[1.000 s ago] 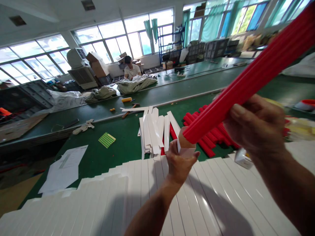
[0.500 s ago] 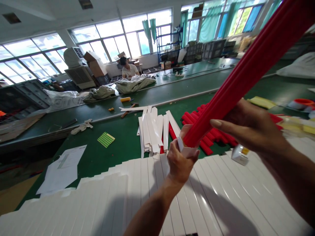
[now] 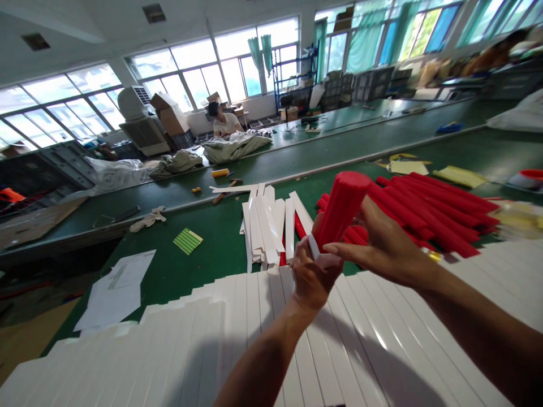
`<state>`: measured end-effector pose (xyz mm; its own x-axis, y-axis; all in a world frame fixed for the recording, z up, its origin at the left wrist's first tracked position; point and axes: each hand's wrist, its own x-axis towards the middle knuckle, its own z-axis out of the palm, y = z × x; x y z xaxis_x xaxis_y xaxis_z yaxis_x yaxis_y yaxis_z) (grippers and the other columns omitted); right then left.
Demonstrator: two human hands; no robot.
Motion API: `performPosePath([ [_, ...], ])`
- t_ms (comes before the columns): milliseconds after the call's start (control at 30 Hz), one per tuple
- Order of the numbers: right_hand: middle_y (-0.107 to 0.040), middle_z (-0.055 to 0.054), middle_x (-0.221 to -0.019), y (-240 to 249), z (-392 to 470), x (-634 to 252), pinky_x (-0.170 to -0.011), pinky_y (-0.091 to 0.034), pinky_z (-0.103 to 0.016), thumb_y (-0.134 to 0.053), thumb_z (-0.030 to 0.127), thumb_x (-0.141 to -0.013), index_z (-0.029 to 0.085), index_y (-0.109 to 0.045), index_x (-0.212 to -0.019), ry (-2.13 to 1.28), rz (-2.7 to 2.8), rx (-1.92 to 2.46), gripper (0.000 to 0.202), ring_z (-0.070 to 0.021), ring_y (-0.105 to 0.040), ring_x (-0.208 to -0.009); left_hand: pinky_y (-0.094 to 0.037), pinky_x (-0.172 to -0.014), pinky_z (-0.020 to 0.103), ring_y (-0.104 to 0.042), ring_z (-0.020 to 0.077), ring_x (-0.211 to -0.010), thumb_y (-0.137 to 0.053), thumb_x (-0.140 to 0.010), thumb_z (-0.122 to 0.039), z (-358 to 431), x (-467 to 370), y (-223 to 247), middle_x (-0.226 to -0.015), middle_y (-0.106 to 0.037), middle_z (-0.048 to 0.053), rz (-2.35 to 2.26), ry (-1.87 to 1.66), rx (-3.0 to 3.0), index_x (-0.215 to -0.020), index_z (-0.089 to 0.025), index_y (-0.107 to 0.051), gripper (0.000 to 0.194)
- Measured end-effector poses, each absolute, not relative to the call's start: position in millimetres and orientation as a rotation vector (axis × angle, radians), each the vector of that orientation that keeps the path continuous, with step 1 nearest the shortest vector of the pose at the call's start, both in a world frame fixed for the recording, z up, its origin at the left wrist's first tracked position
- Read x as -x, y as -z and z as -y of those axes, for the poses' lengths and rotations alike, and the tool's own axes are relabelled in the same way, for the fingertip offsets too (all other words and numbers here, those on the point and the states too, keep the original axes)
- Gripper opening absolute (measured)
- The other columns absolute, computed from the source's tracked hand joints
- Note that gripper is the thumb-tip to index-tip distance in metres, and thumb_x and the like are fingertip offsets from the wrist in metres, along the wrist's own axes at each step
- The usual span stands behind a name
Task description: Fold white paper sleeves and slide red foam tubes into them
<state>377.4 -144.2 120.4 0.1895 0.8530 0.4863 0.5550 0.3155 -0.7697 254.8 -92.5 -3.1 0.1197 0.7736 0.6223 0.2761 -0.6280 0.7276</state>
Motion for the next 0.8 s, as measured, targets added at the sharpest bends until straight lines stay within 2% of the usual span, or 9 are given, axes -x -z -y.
performPosePath([
  [67,-0.060,-0.008,-0.127,-112,144,-376,-0.094,-0.054,-0.042,-0.075,0.050,-0.077,0.025,-0.047,-0.139,-0.452,1.461,1.308,0.072,-0.0258,-0.060,-0.112,-0.057,-0.086,0.048,-0.069,0.0332,-0.097,-0.079,-0.069,-0.050,91,-255,3,-0.105,-0.068,0.017,-1.016,-1.515,-1.949,-0.124,-0.017,-0.051,0.069],
  [100,-0.057,-0.009,-0.134,-106,144,-375,-0.096,-0.053,-0.043,-0.066,0.053,-0.085,0.025,-0.044,-0.143,-0.518,1.434,1.288,0.068,-0.0255,-0.059,-0.116,-0.056,-0.087,0.047,-0.069,0.0329,-0.098,-0.079,-0.070,-0.050,90,-254,2,-0.106,-0.068,0.017,-1.008,-1.504,-1.940,-0.124,-0.017,-0.051,0.069],
  [167,-0.055,-0.010,-0.139,-89,144,-370,-0.100,-0.050,-0.044,-0.049,0.056,-0.094,0.024,-0.048,-0.141,-0.667,1.270,1.245,0.056,-0.0247,-0.058,-0.120,-0.056,-0.089,0.047,-0.067,0.0333,-0.104,-0.080,-0.069,-0.052,88,-252,3,-0.110,-0.067,0.017,-1.029,-1.497,-1.913,-0.127,-0.018,-0.049,0.074],
  [233,-0.058,-0.010,-0.136,-70,143,-363,-0.102,-0.049,-0.044,-0.041,0.057,-0.097,0.023,-0.056,-0.134,-0.834,1.097,1.223,0.053,-0.0243,-0.058,-0.122,-0.054,-0.093,0.050,-0.064,0.0354,-0.112,-0.080,-0.066,-0.057,85,-250,6,-0.117,-0.063,0.019,-1.072,-1.516,-1.907,-0.134,-0.019,-0.043,0.086],
  [333,-0.061,-0.010,-0.134,-47,141,-349,-0.105,-0.047,-0.043,-0.045,0.057,-0.096,0.021,-0.063,-0.125,-0.989,0.967,1.133,0.050,-0.0251,-0.056,-0.125,-0.051,-0.098,0.052,-0.057,0.0369,-0.121,-0.074,-0.069,-0.064,82,-248,12,-0.128,-0.055,0.022,-1.036,-1.595,-1.978,-0.145,-0.018,-0.032,0.098],
  [400,-0.060,-0.009,-0.135,-39,138,-342,-0.110,-0.042,-0.042,-0.050,0.056,-0.093,0.022,-0.065,-0.122,-0.995,0.943,1.075,0.047,-0.0245,-0.054,-0.127,-0.052,-0.095,0.048,-0.058,0.0339,-0.117,-0.064,-0.079,-0.066,80,-248,15,-0.126,-0.053,0.021,-0.941,-1.667,-2.038,-0.150,-0.018,-0.024,0.095],
  [500,-0.062,-0.008,-0.131,-40,130,-336,-0.112,-0.040,-0.040,-0.055,0.055,-0.091,0.021,-0.066,-0.119,-0.987,0.877,1.032,0.045,-0.0237,-0.055,-0.125,-0.053,-0.092,0.045,-0.057,0.0291,-0.112,-0.051,-0.090,-0.059,78,-248,15,-0.122,-0.052,0.019,-0.835,-1.735,-2.094,-0.153,-0.019,-0.021,0.081],
  [667,-0.067,-0.006,-0.117,-52,120,-332,-0.091,-0.052,-0.034,-0.058,0.039,-0.090,0.021,-0.066,-0.116,-1.027,0.770,0.885,0.032,-0.0224,-0.063,-0.106,-0.051,-0.096,0.042,-0.053,0.0247,-0.114,-0.048,-0.095,-0.050,78,-245,-2,-0.121,-0.050,0.014,-0.631,-1.741,-2.061,-0.142,-0.020,-0.043,0.056],
  [800,-0.069,-0.001,-0.100,-53,117,-325,-0.079,-0.050,-0.025,-0.064,0.024,-0.083,0.024,-0.069,-0.103,-0.831,0.705,0.877,0.020,-0.0163,-0.063,-0.090,-0.049,-0.098,0.038,-0.054,0.0205,-0.112,-0.037,-0.102,-0.040,84,-244,-23,-0.109,-0.054,0.010,-0.649,-1.654,-1.824,-0.108,-0.019,-0.062,0.034],
])
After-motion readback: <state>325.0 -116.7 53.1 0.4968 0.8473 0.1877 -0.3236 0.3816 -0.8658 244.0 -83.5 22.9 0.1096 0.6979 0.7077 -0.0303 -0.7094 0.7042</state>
